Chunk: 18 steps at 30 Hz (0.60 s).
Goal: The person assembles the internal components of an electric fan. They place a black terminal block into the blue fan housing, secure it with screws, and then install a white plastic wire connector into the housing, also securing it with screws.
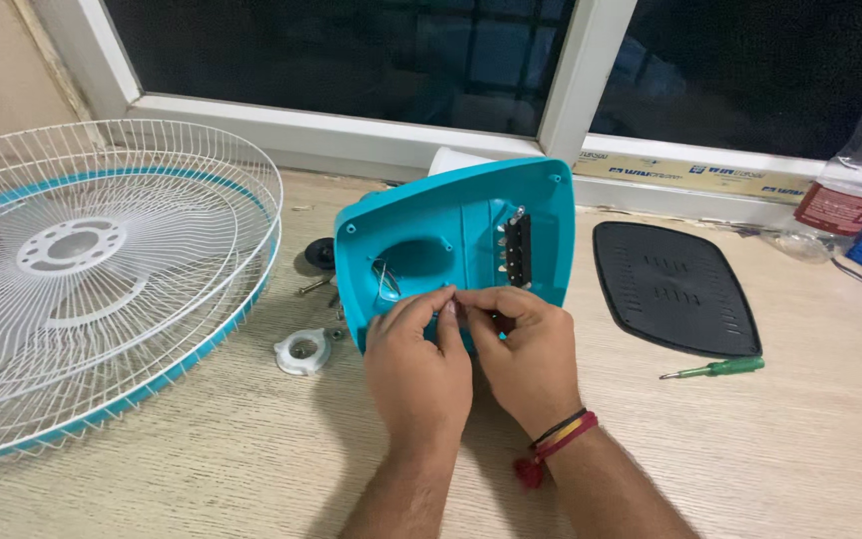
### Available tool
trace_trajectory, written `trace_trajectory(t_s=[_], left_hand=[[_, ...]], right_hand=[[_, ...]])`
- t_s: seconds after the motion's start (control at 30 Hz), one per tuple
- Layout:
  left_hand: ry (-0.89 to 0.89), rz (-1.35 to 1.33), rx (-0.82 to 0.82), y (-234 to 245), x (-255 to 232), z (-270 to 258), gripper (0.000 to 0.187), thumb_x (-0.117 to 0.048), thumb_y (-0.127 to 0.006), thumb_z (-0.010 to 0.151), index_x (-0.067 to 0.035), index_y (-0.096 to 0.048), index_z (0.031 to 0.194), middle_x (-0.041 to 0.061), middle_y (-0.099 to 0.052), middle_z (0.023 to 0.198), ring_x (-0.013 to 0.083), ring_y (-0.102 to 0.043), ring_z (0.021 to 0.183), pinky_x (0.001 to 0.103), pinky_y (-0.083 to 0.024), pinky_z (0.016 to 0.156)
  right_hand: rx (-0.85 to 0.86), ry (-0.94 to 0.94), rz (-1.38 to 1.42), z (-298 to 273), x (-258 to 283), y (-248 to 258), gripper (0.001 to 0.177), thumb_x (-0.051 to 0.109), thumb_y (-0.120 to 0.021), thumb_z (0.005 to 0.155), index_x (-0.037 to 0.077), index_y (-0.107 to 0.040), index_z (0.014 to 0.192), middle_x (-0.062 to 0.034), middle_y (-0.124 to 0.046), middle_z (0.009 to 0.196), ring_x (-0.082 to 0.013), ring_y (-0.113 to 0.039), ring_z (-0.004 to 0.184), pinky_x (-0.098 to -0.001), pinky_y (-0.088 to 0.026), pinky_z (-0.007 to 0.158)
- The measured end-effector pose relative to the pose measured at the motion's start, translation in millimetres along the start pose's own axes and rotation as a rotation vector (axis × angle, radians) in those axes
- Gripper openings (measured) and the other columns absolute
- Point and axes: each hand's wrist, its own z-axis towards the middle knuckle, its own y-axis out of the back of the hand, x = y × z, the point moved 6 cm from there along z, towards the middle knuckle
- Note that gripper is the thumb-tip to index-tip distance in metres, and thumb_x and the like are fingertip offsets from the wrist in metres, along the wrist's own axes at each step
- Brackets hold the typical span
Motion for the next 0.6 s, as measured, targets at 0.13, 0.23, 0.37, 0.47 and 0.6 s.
trace_trajectory(t_s=[0.13, 0.23, 0.37, 0.47, 0.6], left_hand=[[-0.053, 0.029, -0.004, -0.6, -1.9, -0.3, 0.015, -0.017, -0.069, 0.091, -0.009, -0.079, 0.100, 0.008, -0.078, 0.100, 0.0314, -0.068, 0.092, 0.043, -0.052, 0.083], [-0.072, 0.034, -0.008, 2.1, -3.1, -1.4, 0.016, -0.019, -0.069, 0.092, -0.009, -0.079, 0.100, 0.009, -0.078, 0.100, 0.0321, -0.068, 0.092, 0.043, -0.052, 0.083], [-0.066, 0.015, 0.022, 0.9, -5.3, -1.8, 0.017, -0.019, -0.069, 0.092, -0.010, -0.079, 0.102, 0.009, -0.077, 0.101, 0.0326, -0.067, 0.090, 0.044, -0.051, 0.079], [-0.043, 0.053, 0.031, -1.9, -4.9, -1.4, 0.016, -0.021, -0.070, 0.094, -0.011, -0.078, 0.103, 0.008, -0.077, 0.101, 0.0308, -0.066, 0.091, 0.044, -0.051, 0.078], [-0.072, 0.041, 0.024, -1.6, -5.3, -4.1, 0.017, -0.021, -0.070, 0.096, -0.011, -0.079, 0.105, 0.008, -0.077, 0.104, 0.0304, -0.065, 0.092, 0.044, -0.051, 0.081]], right_hand=[[-0.020, -0.015, 0.038, -6.4, -2.7, 2.7, 0.020, 0.005, -0.069, 0.090, 0.008, -0.080, 0.105, -0.0056, -0.082, 0.090, -0.0123, -0.074, 0.070, -0.0257, -0.057, 0.063], [-0.110, 0.060, -0.064, -13.5, -5.8, 20.0, 0.023, 0.003, -0.069, 0.085, 0.010, -0.081, 0.104, -0.0081, -0.080, 0.089, -0.0136, -0.071, 0.066, -0.0279, -0.056, 0.057], [-0.186, 0.042, -0.217, -13.5, -25.3, 77.0, 0.025, 0.002, -0.067, 0.082, 0.014, -0.080, 0.098, -0.0053, -0.079, 0.101, -0.0193, -0.073, 0.085, -0.0329, -0.061, 0.066], [-0.154, 0.124, -0.565, -18.6, -42.1, 138.9, 0.027, 0.003, -0.068, 0.077, 0.015, -0.080, 0.097, -0.0026, -0.078, 0.108, -0.0272, -0.068, 0.106, -0.0418, -0.054, 0.089], [-0.095, -0.220, -0.983, -40.0, -90.8, 198.4, 0.025, 0.015, -0.076, 0.076, 0.024, -0.083, 0.099, 0.0037, -0.074, 0.116, -0.0299, -0.057, 0.118, -0.0500, -0.041, 0.100]])
